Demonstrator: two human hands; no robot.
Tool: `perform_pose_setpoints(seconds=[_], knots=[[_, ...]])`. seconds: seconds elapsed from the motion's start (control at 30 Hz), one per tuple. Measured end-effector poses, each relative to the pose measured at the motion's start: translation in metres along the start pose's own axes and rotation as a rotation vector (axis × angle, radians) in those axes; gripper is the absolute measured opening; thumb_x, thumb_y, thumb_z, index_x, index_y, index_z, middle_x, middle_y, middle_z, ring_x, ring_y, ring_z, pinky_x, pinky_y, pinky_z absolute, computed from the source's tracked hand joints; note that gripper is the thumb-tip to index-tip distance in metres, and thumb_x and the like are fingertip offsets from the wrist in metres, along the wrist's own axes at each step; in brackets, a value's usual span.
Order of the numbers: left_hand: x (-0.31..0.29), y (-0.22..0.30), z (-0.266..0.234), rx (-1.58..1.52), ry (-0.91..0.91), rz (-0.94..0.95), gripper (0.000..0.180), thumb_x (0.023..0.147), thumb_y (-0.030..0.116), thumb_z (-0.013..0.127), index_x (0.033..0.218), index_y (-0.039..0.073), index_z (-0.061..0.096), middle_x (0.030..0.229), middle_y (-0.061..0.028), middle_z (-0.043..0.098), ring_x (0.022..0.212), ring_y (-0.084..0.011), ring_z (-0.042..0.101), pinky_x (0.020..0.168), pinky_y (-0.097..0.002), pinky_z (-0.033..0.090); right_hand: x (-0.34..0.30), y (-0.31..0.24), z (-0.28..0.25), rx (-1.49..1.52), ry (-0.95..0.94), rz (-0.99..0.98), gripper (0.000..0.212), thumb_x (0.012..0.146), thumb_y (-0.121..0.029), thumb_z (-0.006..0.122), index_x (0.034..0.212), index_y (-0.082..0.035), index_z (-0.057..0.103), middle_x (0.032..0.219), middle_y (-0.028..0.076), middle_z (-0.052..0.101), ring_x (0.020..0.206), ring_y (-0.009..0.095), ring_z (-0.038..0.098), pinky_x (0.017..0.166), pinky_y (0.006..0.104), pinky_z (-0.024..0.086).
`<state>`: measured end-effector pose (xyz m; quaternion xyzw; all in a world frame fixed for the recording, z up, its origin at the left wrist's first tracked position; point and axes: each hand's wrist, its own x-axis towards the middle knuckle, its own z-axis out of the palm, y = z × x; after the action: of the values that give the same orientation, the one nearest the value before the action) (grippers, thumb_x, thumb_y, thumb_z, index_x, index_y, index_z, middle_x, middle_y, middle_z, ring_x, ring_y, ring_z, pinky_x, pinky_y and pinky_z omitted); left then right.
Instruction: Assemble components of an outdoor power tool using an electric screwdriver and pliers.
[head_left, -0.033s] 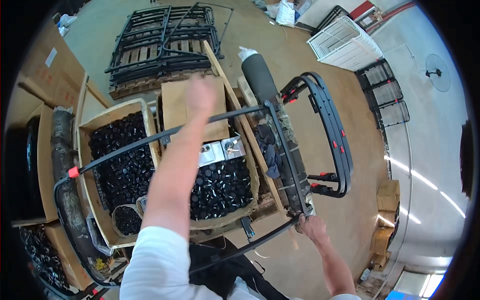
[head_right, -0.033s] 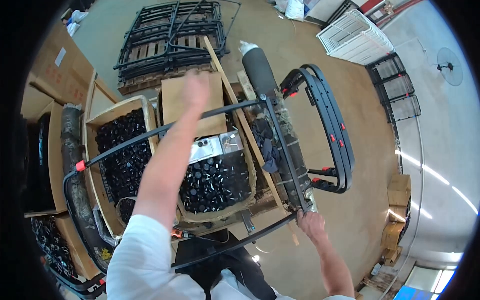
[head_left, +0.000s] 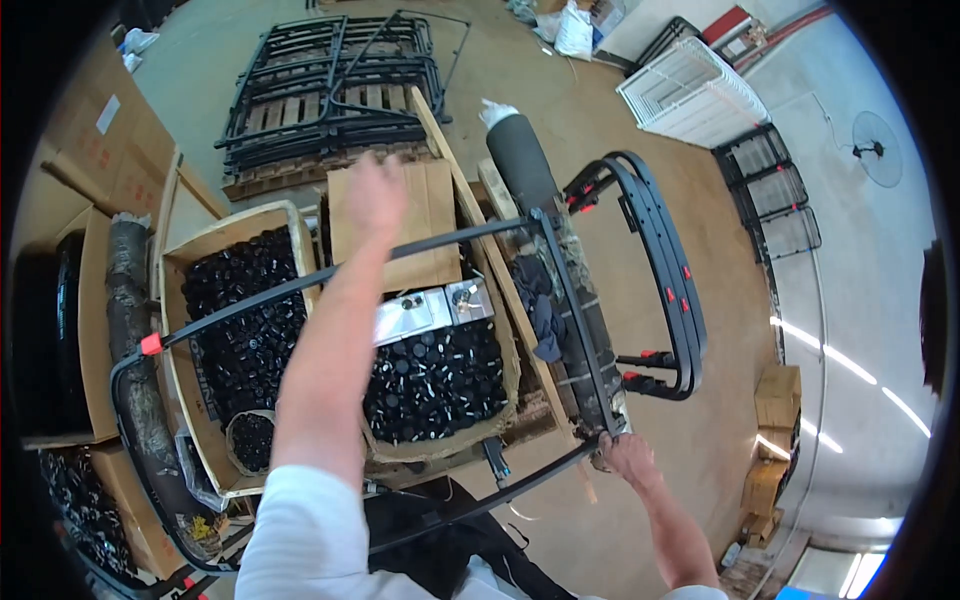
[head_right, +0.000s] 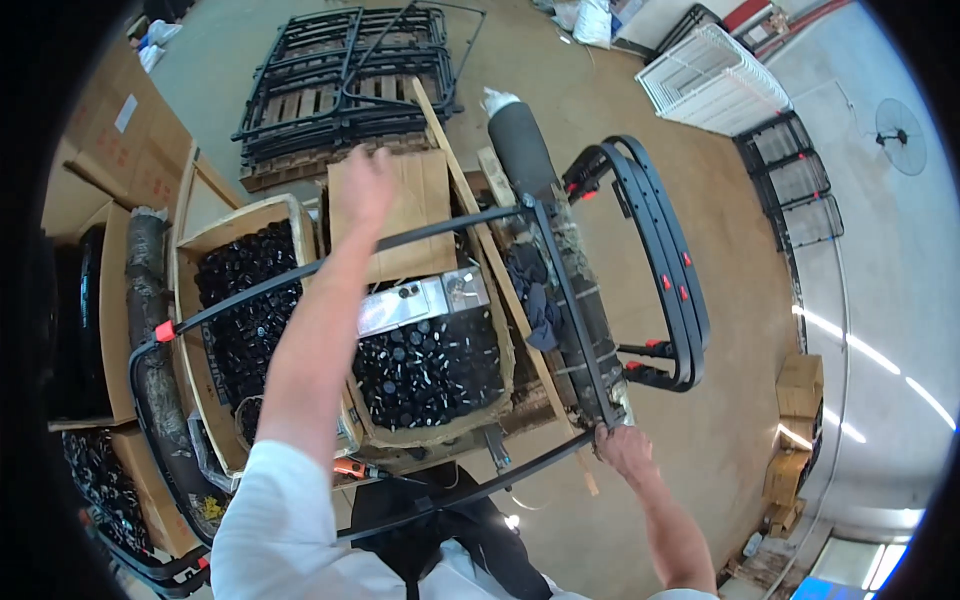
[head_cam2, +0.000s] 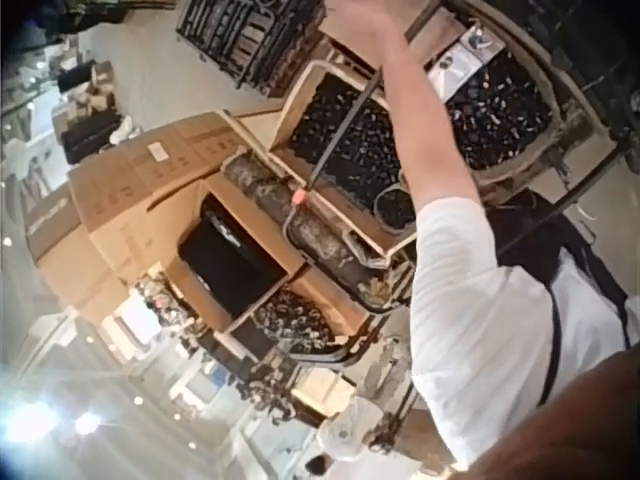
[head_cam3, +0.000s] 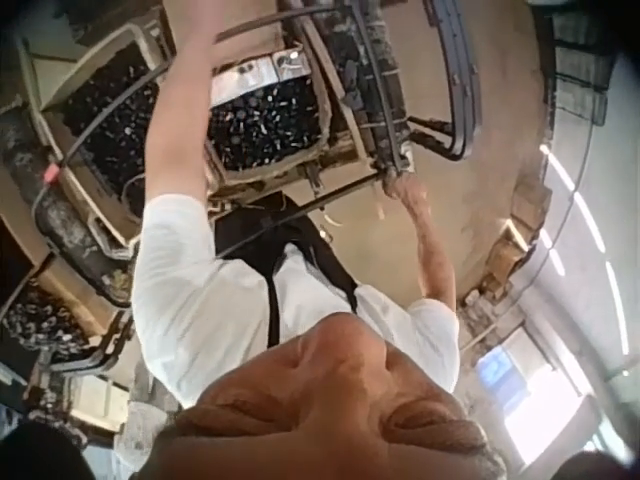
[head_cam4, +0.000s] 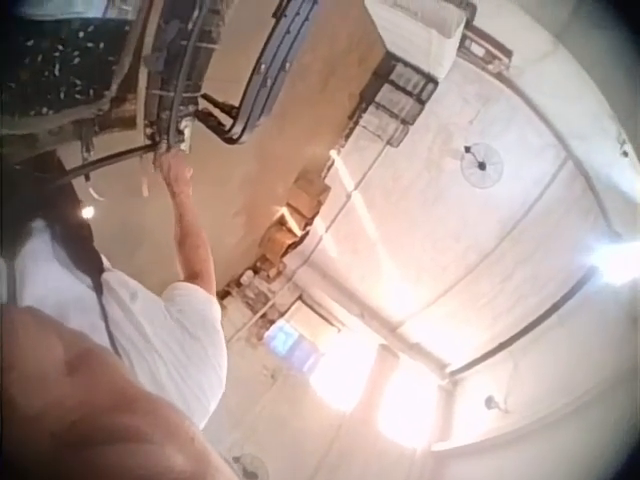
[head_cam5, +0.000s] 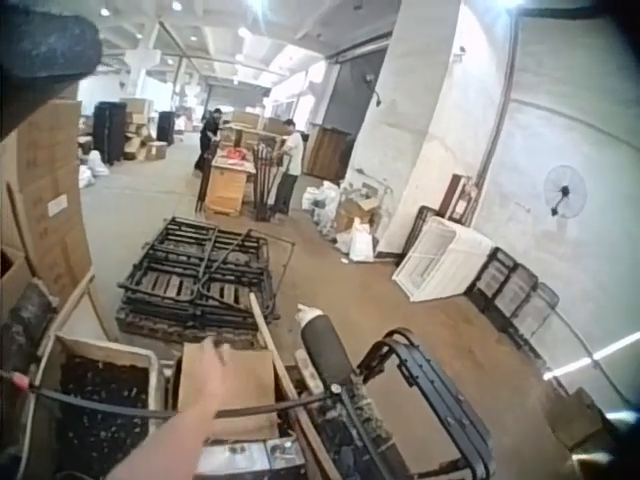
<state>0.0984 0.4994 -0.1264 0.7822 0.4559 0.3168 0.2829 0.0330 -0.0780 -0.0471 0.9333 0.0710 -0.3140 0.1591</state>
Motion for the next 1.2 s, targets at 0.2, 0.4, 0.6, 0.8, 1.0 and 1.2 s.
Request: perform_pose_setpoints(seconds=[0.2,0.4,0.6,0.8,1.0,1.2], knots=[[-0.118,-0.082,-0.2,-0.04,-0.209,0.403,0.018,0.099,0.011,0.066,0.114,0.002,0.067,0.099,-0.0182,0.068,0.096,-0.0401,0.066,0.084,-0.0483,0.053,0.113,-0.09,-0.125,-0.272,0.557,-0.506,0.014,0.093,-0.019,0.061,0.093,-0.007,0.068,0.085,0.016,0.072,0.082,0.038,0.072,0.075,0.0501,0.059],[-0.327,-0.136,-0.351,0.172,-0.552,0.147,0.008,0.093,0.013,0.071,0.091,0.005,0.07,0.081,-0.0148,0.068,0.076,-0.0373,0.066,0.07,-0.0494,0.05,0.19,-0.23,-0.244,-0.449,0.872,-0.883,0.019,0.094,-0.013,0.058,0.107,-0.013,0.072,0.101,0.012,0.077,0.094,0.03,0.076,0.074,0.045,0.061],[-0.435,-0.156,-0.386,0.261,-0.54,-0.083,0.01,0.092,0.017,0.071,0.09,0.007,0.072,0.085,-0.0133,0.073,0.078,-0.0345,0.069,0.076,-0.0464,0.052,0.213,-0.255,-0.25,-0.741,0.814,-0.759,0.02,0.096,-0.018,0.059,0.093,-0.017,0.079,0.091,0.009,0.08,0.086,0.027,0.079,0.067,0.041,0.061],[-0.432,-0.146,-0.371,0.296,-0.5,-0.122,0.015,0.095,0.02,0.068,0.088,0.009,0.074,0.077,-0.0132,0.072,0.074,-0.0336,0.07,0.078,-0.0459,0.054,0.218,-0.237,-0.249,-0.749,0.752,-0.609,0.021,0.095,-0.019,0.06,0.094,-0.015,0.08,0.096,0.01,0.08,0.09,0.03,0.079,0.072,0.0429,0.063],[-0.442,-0.149,-0.392,0.425,-0.533,-0.211,0.027,0.099,0.039,0.064,0.091,0.015,0.074,0.076,-0.013,0.073,0.071,-0.0356,0.072,0.065,-0.0522,0.058,0.186,-0.267,-0.246,-0.539,0.615,-0.731,0.028,0.096,-0.022,0.059,0.116,-0.006,0.072,0.104,0.019,0.077,0.096,0.039,0.075,0.077,0.0527,0.061],[-0.434,-0.15,-0.369,0.369,-0.613,-0.249,0.033,0.102,0.045,0.054,0.101,0.017,0.072,0.079,-0.0166,0.072,0.076,-0.0408,0.072,0.068,-0.0548,0.058,0.295,-0.213,-0.232,-0.491,0.676,-0.771,0.054,0.098,-0.032,0.067,0.137,0.003,0.056,0.114,0.023,0.071,0.105,0.041,0.071,0.088,0.051,0.058]])
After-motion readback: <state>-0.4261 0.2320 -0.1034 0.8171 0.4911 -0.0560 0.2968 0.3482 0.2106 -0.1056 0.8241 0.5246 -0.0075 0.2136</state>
